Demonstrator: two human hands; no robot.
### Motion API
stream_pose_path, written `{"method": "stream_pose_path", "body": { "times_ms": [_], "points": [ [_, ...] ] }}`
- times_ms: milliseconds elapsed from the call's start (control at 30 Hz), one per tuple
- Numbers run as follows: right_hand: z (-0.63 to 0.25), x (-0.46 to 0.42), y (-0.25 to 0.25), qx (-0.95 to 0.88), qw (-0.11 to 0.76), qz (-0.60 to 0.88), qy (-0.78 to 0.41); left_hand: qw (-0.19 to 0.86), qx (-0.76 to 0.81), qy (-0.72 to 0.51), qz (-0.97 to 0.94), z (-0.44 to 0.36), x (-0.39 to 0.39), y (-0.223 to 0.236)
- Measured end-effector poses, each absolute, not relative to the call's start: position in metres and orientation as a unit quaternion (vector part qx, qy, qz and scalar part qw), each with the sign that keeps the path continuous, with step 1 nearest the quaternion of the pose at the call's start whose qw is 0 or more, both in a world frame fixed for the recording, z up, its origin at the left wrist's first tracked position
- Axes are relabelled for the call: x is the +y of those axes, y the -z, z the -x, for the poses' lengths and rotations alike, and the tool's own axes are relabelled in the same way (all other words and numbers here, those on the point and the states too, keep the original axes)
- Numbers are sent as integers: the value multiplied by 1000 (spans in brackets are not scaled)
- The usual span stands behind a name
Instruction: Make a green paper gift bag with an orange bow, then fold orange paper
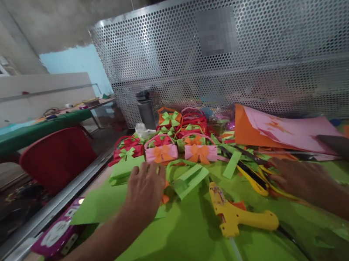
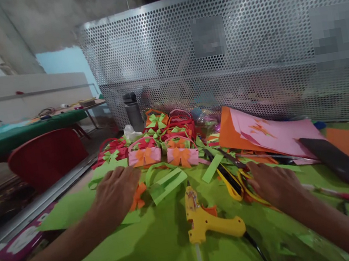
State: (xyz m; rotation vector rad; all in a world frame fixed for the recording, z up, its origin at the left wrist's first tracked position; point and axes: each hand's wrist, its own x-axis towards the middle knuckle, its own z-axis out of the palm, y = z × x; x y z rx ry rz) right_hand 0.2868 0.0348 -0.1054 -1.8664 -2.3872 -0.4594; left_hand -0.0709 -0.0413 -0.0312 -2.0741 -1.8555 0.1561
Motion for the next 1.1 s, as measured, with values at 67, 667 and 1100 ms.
{"method": "stream_pose_path", "body": {
  "times_ms": [67,667,1100],
  "points": [
    [-288,36,107,-779,26,607,157,184,-621,-58,760,58,-47,37],
    [-275,28,93,-769,-45,620,151,187,-402,-12,896,-17,-42,69],
    [-225,60,46,-868,22,489,84,195,-470,6,861,-10,32,52]
  ]
}}
